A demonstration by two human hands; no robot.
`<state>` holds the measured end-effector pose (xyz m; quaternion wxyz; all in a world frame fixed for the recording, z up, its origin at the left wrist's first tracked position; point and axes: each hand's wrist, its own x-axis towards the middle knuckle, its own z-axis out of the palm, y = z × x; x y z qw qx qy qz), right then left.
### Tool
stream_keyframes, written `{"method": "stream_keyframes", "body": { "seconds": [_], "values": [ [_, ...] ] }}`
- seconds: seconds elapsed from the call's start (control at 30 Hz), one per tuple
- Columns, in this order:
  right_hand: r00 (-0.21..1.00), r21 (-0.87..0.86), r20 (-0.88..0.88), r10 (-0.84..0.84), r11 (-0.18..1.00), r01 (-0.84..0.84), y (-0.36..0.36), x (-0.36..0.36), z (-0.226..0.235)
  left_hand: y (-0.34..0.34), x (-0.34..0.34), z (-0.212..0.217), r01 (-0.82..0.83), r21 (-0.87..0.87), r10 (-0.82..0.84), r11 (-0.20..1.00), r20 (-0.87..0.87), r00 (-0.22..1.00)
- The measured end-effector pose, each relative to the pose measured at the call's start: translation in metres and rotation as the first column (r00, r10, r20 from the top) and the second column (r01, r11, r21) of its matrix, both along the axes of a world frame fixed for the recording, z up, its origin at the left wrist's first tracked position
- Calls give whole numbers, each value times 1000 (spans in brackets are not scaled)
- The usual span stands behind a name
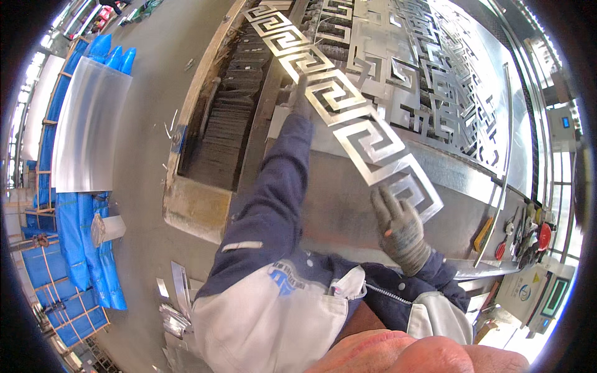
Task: The person repeatedly picks up pre-cut metal pieces with a Greek key pattern and places them onto a roller conveyor. They handle the pieces one at a time, aligning them on the conveyor and occasionally adjusting their position before moving to the next piece.
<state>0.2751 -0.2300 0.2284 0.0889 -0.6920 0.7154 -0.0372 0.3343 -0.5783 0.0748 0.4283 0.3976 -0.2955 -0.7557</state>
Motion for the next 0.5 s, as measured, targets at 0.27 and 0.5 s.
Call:
{"method": "stream_keyframes", "body": {
  "seconds": [0.27,0.5],
  "values": [
    [979,-322,173,-110,933,162,133,60,-74,64,18,-30,33,-259,-110,965,-289,951],
    [980,-369,196,-31,924,103,204,83,-135,171,143,36,-191,-283,145,940,-176,974]
  ]
}}
